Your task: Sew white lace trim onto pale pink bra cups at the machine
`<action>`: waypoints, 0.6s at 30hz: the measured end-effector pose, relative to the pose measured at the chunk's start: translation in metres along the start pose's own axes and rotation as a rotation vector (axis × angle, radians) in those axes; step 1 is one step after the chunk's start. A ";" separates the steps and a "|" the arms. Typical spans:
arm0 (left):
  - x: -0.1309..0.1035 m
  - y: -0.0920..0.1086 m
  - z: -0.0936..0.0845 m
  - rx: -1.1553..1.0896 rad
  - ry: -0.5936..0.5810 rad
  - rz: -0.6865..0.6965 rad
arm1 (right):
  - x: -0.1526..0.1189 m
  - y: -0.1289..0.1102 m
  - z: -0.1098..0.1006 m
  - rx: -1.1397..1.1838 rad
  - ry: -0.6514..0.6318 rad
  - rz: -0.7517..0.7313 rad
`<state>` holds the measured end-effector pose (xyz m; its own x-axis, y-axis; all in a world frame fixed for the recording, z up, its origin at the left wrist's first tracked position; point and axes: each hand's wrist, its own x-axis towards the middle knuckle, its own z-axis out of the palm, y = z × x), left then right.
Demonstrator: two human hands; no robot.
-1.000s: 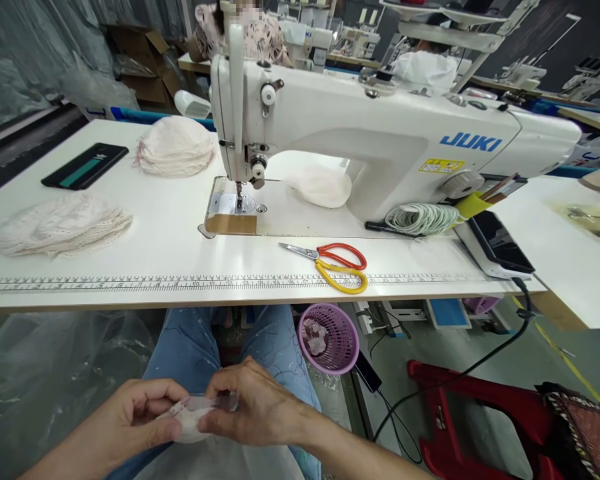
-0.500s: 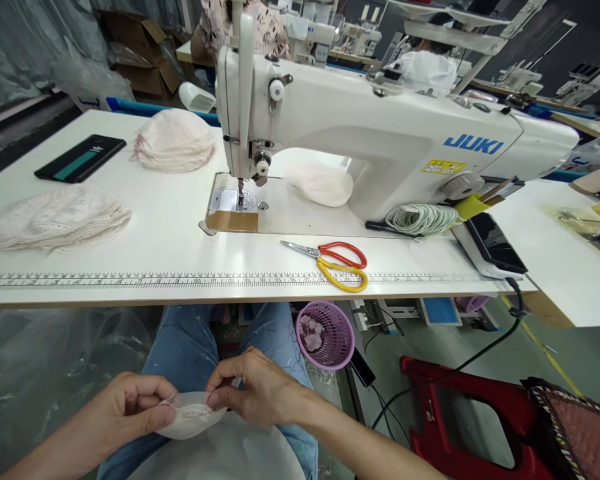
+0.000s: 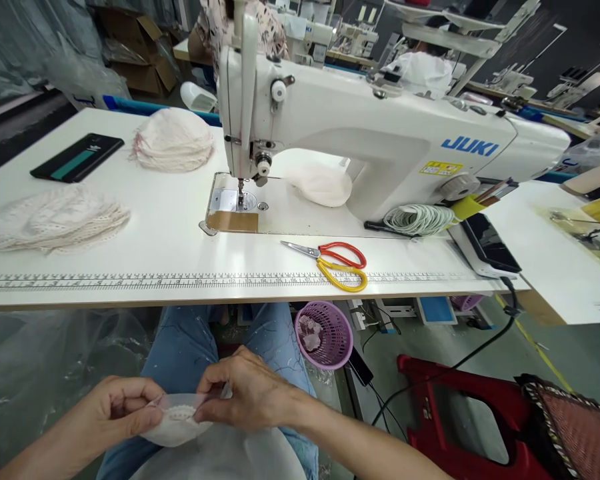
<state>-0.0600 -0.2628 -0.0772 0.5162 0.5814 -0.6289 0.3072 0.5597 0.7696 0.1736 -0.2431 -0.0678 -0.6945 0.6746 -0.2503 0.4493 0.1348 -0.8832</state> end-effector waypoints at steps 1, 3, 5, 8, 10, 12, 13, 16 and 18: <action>-0.001 0.000 -0.001 -0.005 -0.006 0.010 | 0.002 -0.001 -0.001 0.010 0.000 -0.009; -0.002 -0.002 -0.004 -0.019 -0.029 0.035 | 0.006 -0.003 -0.005 0.052 -0.020 -0.038; -0.003 -0.003 -0.007 -0.025 -0.053 0.072 | 0.011 -0.009 -0.013 0.089 -0.054 -0.048; -0.007 -0.001 -0.009 0.001 0.021 0.110 | 0.014 -0.023 -0.020 -0.024 0.048 -0.040; -0.012 0.005 -0.008 0.102 0.216 0.162 | 0.013 -0.032 -0.016 -0.164 0.242 -0.096; -0.014 0.011 -0.002 0.263 0.436 0.261 | 0.012 -0.035 -0.003 -0.195 0.366 -0.179; -0.014 0.014 0.002 0.342 0.510 0.317 | 0.012 -0.034 0.005 -0.141 0.367 -0.197; -0.004 0.010 0.020 0.462 0.547 0.457 | 0.016 -0.020 0.035 0.145 0.370 -0.174; 0.004 0.000 0.034 0.484 0.553 0.512 | 0.020 -0.008 0.049 0.211 0.479 -0.158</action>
<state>-0.0310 -0.2808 -0.0762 0.2622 0.9630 -0.0627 0.5131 -0.0841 0.8542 0.1284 -0.2665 -0.0847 -0.3884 0.9197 0.0571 0.2034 0.1460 -0.9681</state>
